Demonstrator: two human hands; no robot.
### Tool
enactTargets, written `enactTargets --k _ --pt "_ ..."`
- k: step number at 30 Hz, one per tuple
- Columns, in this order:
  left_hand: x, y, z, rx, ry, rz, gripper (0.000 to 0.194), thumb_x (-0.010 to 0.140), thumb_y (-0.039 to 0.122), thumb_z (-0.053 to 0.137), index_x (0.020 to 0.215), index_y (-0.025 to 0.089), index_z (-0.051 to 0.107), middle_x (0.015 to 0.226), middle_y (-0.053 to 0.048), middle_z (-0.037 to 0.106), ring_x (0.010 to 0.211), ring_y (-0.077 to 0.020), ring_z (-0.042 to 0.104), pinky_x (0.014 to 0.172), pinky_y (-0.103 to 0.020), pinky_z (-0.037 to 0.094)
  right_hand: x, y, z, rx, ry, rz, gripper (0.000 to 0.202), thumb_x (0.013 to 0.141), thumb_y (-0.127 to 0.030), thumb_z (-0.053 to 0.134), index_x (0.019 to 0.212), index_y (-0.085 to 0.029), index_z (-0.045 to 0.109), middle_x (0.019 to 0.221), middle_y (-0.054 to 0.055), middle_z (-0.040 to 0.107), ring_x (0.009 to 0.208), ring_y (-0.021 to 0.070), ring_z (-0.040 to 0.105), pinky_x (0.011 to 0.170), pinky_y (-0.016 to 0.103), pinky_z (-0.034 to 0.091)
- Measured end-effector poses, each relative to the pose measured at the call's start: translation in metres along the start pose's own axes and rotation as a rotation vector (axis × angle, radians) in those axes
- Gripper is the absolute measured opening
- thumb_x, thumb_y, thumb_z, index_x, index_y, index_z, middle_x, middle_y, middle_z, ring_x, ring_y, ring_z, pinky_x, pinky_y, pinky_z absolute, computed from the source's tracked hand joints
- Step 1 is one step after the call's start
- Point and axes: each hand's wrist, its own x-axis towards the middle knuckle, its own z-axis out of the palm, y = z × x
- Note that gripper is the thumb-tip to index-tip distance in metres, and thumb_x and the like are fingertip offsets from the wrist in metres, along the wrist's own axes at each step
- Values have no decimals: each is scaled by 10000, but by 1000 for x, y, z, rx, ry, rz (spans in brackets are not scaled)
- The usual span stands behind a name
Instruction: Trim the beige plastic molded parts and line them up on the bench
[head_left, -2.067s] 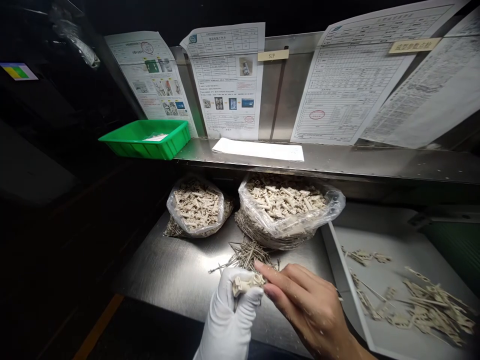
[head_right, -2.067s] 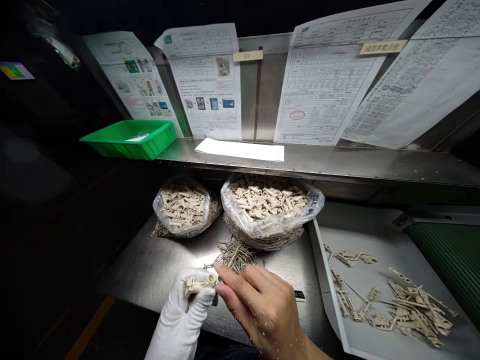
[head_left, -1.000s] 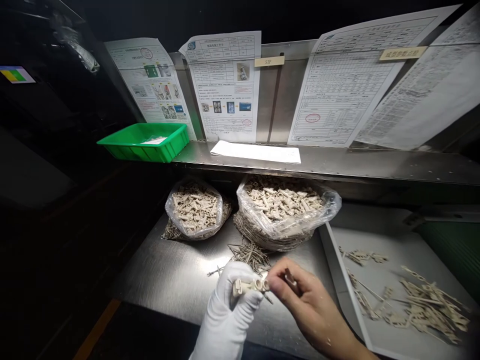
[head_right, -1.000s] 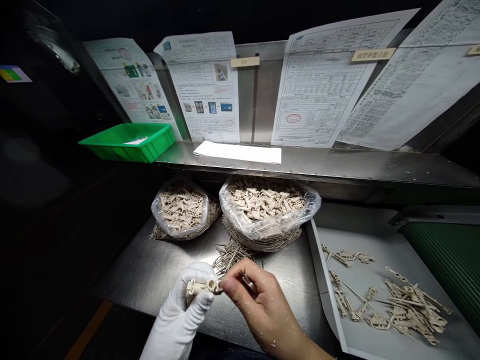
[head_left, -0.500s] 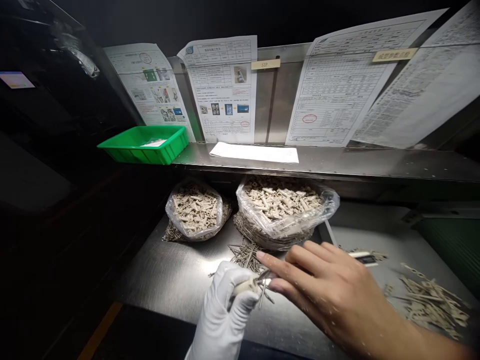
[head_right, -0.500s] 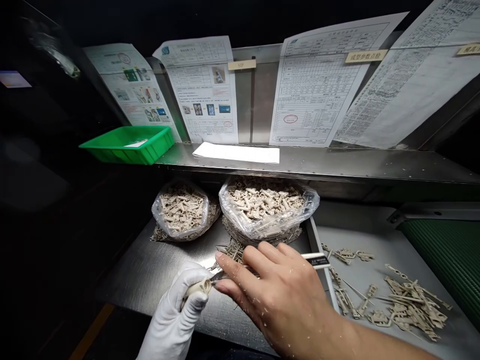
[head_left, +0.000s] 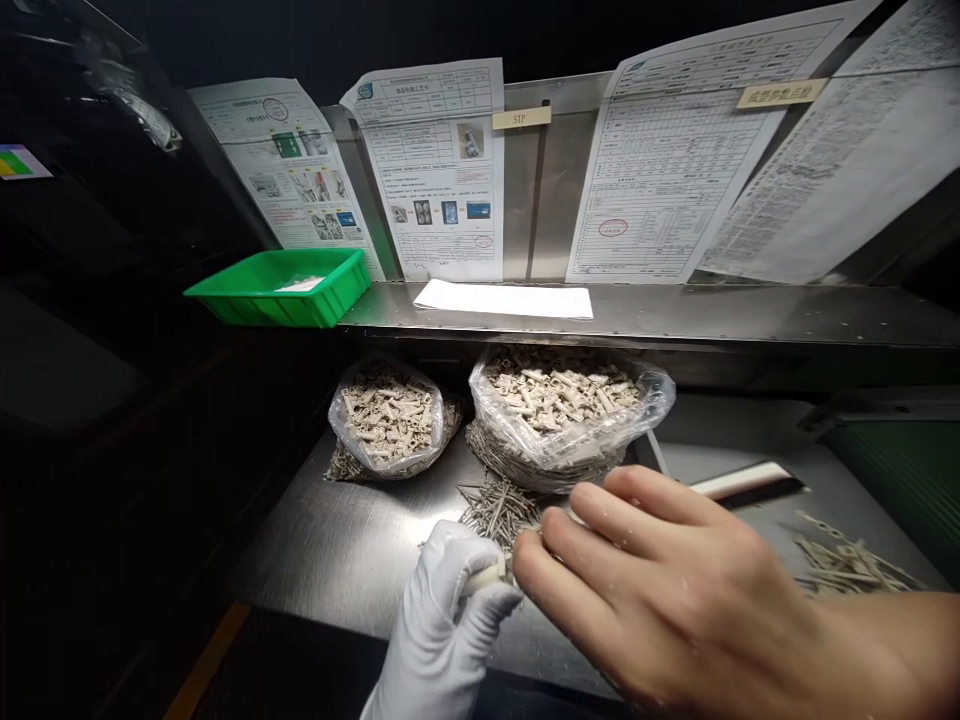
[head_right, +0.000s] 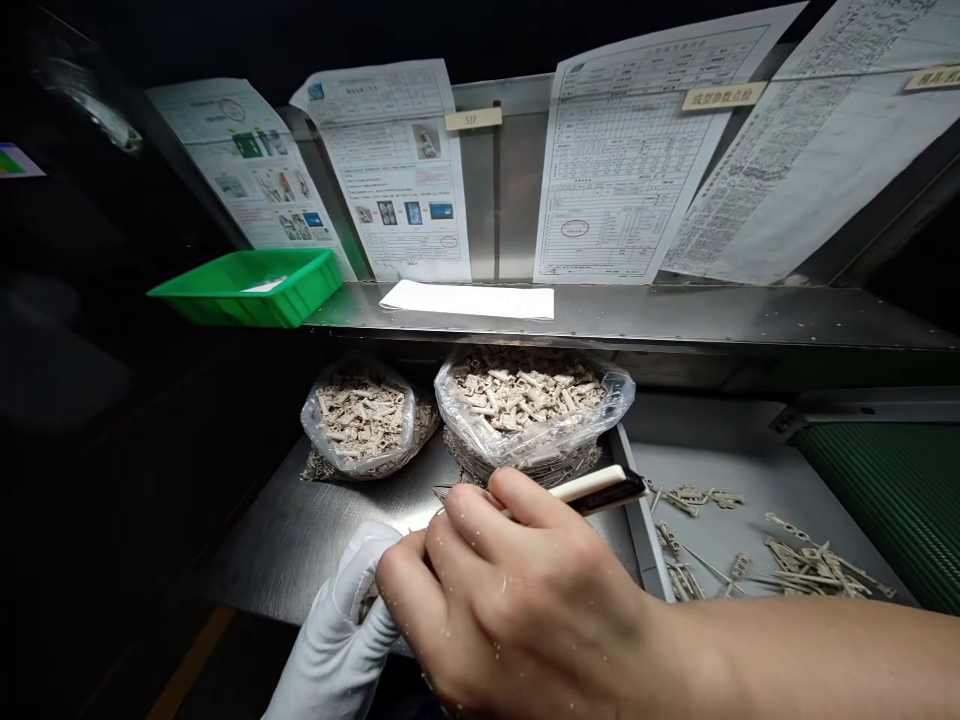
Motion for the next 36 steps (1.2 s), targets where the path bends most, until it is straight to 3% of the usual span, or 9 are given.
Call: enactTargets --k 5,10,12,17,23,29,32,36 --pt "-7 -6 5 -34 30 117 83 991 272 676 963 303 748 901 -5 608 795 -176 607 767 -278 506 -8 6 8 142 -38 95 303 1050 -171 501 755 -231 534 603 -27 536 547 169 448 526 362 282" --pt "-14 -9 18 7 233 192 69 982 356 701 995 352 769 908 11 578 738 -146 576 718 -257 480 -19 4 14 264 -16 196 365 1113 -337 493 763 -234 496 598 -49 542 503 131 442 512 341 288" --pt "-15 -9 21 13 255 198 83 981 374 703 1032 369 768 950 12 609 779 -146 611 757 -254 489 -23 3 16 290 8 239 372 1111 -360 504 762 -230 517 609 -40 568 518 128 482 514 332 304" --pt "-15 -7 18 -127 184 112 212 1032 420 612 1177 397 765 1129 -1 766 1062 -213 703 977 -298 499 -37 -1 28 453 123 465 233 1060 -365 623 872 -228 632 720 -19 680 620 141 626 598 288 440" --pt "-18 -6 17 -234 47 -6 233 1048 411 592 1195 405 772 1302 25 746 1211 -212 690 1097 -301 486 -44 -16 44 791 154 640 183 1014 -305 698 853 -240 639 733 -53 707 622 104 682 564 202 513" --pt "-16 -7 16 -206 51 27 237 1064 416 553 1197 410 750 1303 28 737 1241 -209 661 1105 -308 471 -45 -27 56 705 356 562 112 958 -180 753 926 -223 654 767 -23 739 648 133 683 593 241 539" --pt "-15 -8 14 -193 50 43 239 1071 407 534 1197 401 738 1304 23 715 1258 -214 640 1104 -314 465 -45 -27 56 679 351 485 128 945 -124 748 935 -211 656 757 -12 735 627 134 661 576 253 522" --pt "-14 -8 10 -201 -2 45 240 1075 412 523 1163 395 746 1297 28 685 1233 -195 634 1090 -280 451 -45 -23 53 757 287 506 113 967 -158 731 888 -205 665 713 -9 708 606 130 654 554 242 510"
